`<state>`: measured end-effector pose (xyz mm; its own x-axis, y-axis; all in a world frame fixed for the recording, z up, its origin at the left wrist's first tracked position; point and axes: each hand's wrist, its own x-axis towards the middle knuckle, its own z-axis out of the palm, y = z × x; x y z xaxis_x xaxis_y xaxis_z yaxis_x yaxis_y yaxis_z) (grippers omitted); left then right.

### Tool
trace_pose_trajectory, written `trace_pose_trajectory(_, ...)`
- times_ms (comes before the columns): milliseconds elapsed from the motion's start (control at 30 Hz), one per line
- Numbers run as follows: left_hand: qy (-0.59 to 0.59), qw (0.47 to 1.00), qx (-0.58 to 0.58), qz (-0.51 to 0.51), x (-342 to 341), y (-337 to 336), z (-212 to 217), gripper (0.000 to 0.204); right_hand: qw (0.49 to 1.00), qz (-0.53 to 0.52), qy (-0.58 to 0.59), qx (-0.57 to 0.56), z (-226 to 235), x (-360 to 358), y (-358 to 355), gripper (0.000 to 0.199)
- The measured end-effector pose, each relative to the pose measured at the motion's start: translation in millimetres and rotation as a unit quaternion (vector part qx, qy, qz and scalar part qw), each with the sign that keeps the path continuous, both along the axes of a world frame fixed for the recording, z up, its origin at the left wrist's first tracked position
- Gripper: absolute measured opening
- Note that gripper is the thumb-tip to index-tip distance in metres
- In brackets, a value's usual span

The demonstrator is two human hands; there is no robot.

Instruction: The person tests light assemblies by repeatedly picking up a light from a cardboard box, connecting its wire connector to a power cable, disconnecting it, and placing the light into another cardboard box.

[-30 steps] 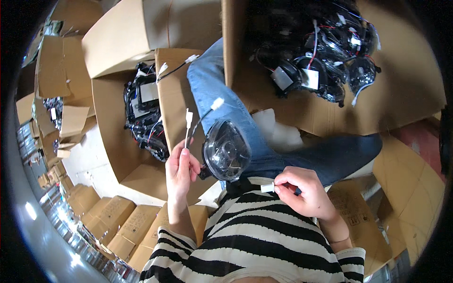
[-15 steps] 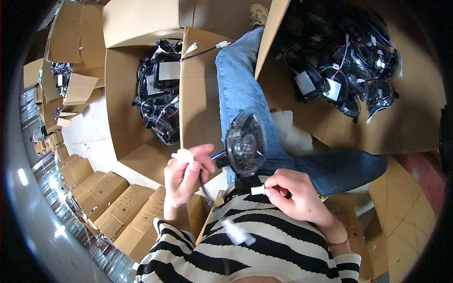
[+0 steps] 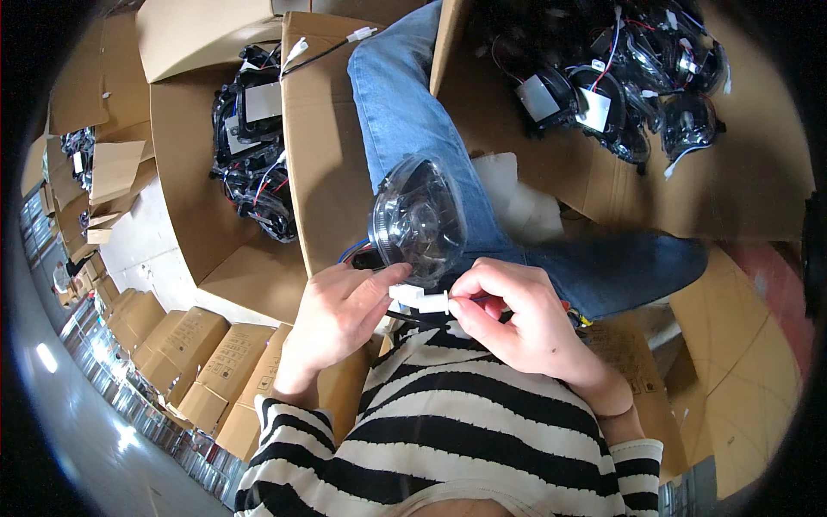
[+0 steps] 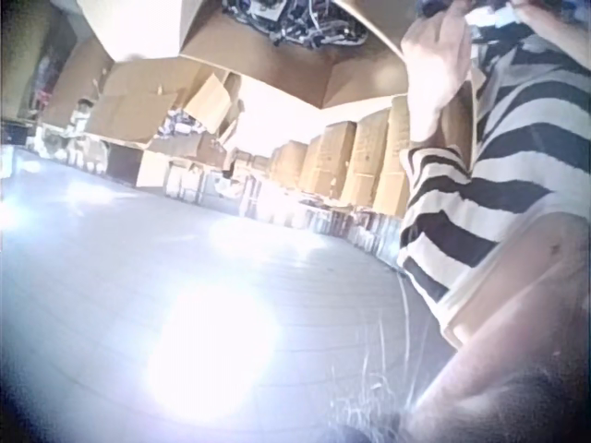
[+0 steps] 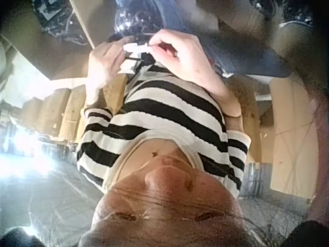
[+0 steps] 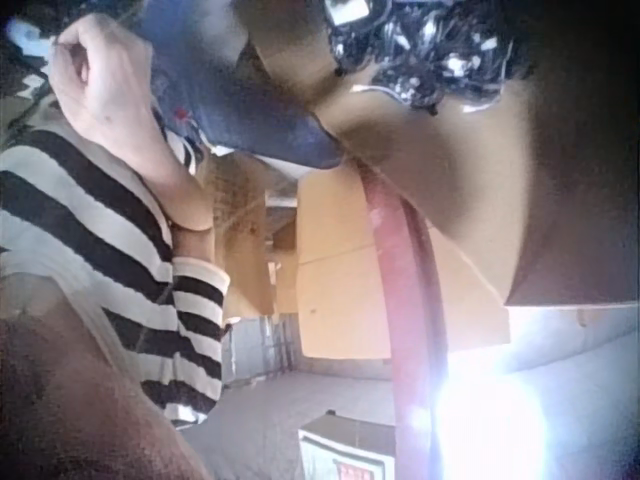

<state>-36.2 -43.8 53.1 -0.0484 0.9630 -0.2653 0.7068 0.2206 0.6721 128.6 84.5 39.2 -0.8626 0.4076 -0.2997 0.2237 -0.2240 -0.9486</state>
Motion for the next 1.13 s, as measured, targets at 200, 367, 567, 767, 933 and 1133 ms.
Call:
trace_pose_trajectory(200,0.056,0.998,0.015,-0.019,0.8,-1.4,-3.7,0.037,0.991,0.007,-0.005,0.133,-2.7,1.1,3.6,0.008)
trace_pose_trajectory(367,0.055,0.998,0.009,-0.035,3.5,4.7,-1.7,0.038,0.989,0.004,0.009,0.150,-7.1,5.9,2.2,0.010)
trace_pose_trajectory(567,0.057,0.997,0.021,-0.048,4.0,6.3,-2.8,0.039,0.984,0.034,0.011,0.172,-6.6,10.5,4.5,0.011)
trace_pose_trajectory(767,0.064,0.994,-0.004,-0.087,7.3,14.9,2.8,0.037,0.985,0.078,0.007,0.156,-7.0,14.8,2.8,0.011)
trace_pose_trajectory(933,-0.046,0.996,-0.055,-0.056,13.9,11.3,-0.7,0.032,0.989,0.011,0.009,0.148,-14.8,17.6,4.3,0.007)
trace_pose_trajectory(1133,-0.259,0.945,-0.199,-0.022,3.1,-2.1,-1.8,0.026,0.997,-0.005,-0.045,0.057,-7.1,47.2,24.3,0.005)
